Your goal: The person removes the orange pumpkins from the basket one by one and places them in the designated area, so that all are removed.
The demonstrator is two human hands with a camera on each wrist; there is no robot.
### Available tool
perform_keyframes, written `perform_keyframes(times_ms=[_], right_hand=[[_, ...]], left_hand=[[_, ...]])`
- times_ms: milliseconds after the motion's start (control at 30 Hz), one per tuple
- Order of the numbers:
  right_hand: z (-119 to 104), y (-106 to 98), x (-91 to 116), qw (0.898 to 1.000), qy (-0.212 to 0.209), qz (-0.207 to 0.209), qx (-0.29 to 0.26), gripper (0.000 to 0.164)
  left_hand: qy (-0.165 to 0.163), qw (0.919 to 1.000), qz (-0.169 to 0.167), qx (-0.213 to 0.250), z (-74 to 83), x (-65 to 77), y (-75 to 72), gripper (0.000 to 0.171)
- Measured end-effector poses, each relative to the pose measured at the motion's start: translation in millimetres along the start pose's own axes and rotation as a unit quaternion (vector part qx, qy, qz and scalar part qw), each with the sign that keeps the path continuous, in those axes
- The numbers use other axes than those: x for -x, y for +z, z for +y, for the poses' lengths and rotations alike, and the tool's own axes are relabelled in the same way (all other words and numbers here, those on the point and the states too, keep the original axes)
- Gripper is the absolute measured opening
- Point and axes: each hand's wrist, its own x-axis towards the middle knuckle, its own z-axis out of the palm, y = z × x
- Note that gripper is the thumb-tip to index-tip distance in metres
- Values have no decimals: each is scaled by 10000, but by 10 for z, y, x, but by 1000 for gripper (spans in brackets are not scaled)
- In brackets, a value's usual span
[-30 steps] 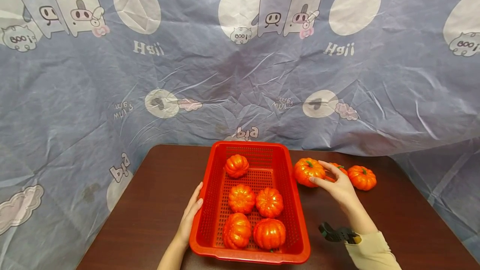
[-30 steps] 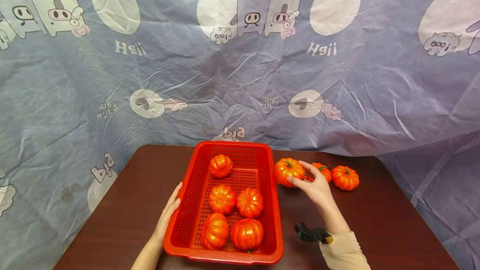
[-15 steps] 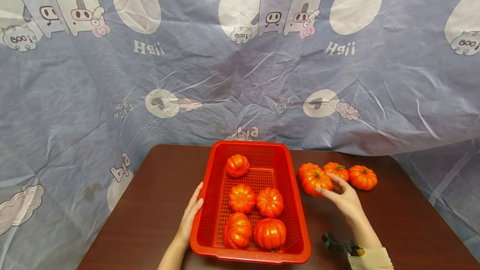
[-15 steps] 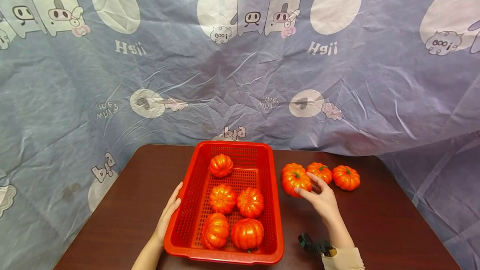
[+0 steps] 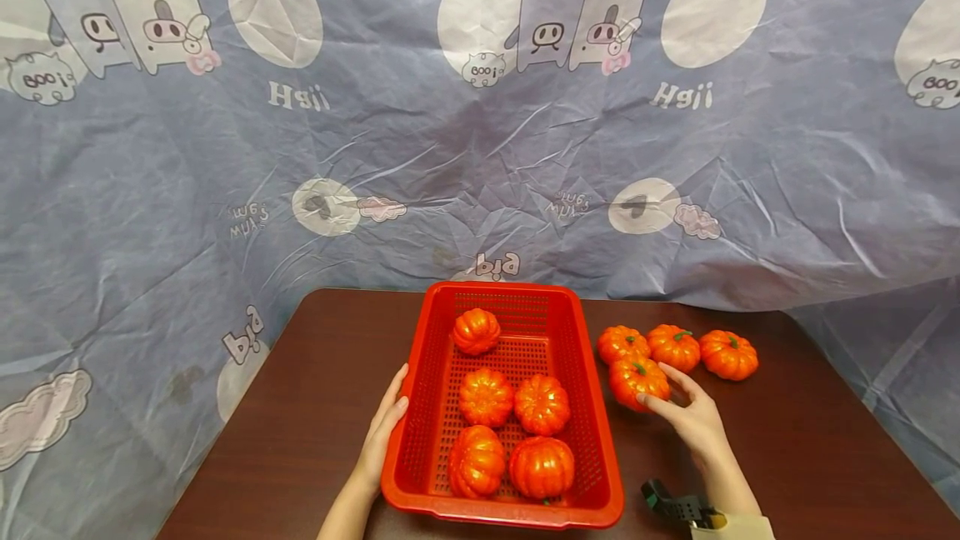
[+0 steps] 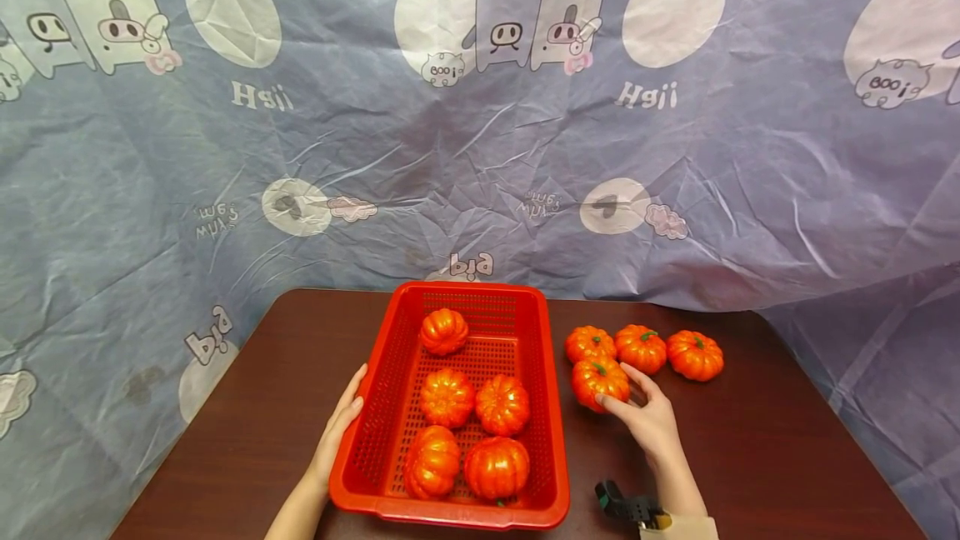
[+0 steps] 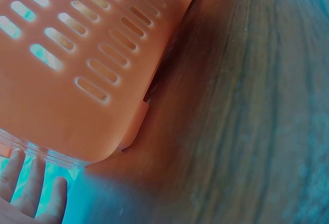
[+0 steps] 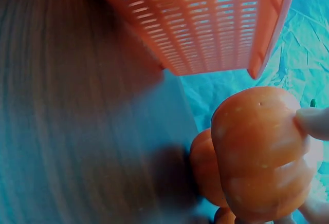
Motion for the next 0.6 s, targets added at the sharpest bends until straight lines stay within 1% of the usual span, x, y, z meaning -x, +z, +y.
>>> perform_keyframes(times_ms=[100,267,500,600], right_hand=[[39,11,8,9999,91,50,19,78],[99,34,1,9999,129,23,29,77],[195,54,-23,9997,158,-57,186,78],[220,54,-30,9997,159,-78,176,78]], left_hand=[[-2,10000,-1,-6,8,2,8,55],[28,10000,-4,40,28,5,18,54],[41,9999,48,-122,-33,-9,-4,53],[43,9999,36,-87,-32,-8,-6,53]])
